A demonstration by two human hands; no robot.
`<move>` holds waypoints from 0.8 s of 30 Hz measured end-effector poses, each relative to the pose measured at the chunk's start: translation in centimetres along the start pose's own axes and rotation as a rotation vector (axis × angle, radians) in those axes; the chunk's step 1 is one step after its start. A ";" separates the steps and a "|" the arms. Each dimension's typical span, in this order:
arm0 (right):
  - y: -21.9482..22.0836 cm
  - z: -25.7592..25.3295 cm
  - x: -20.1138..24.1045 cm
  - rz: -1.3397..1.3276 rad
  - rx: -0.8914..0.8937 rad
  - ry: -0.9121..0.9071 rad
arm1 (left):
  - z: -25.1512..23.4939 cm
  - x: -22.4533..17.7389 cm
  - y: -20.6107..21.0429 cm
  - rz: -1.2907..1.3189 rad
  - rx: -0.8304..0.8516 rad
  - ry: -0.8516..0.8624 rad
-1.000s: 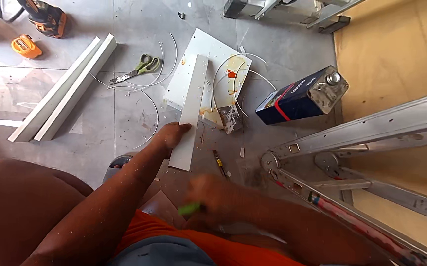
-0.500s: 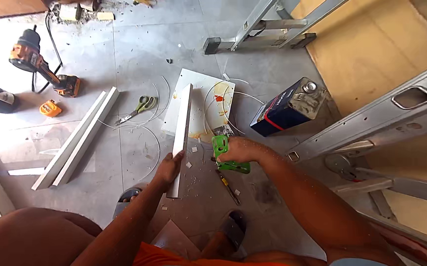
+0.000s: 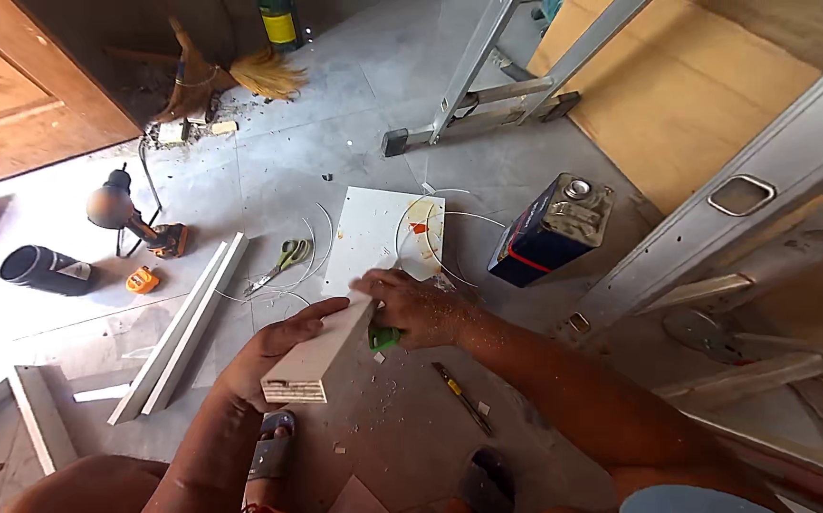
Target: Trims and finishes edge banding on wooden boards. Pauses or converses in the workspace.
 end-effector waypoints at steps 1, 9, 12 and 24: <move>-0.4 -0.3 0.4 -0.043 -0.061 -0.048 | 0.4 -1.0 0.8 -0.009 0.039 0.061; -7.8 -2.0 0.6 -0.639 -0.423 0.293 | -1.2 2.4 -2.6 -0.792 -0.378 0.304; -8.0 -0.9 -2.4 -0.992 -0.642 0.577 | -1.7 7.8 -1.8 -0.690 -0.332 0.094; 7.5 3.1 -8.1 -1.238 -0.182 1.281 | 9.7 12.5 1.3 0.076 -0.623 -0.312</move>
Point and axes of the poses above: each hand's wrist, its own z-axis away from the middle knuckle, its own y-axis out of the palm, x = y × z, the point moved 6 cm from there along -z, towards the middle knuckle, and after that the axes turned 3 degrees about -y, right-handed, at the moved point
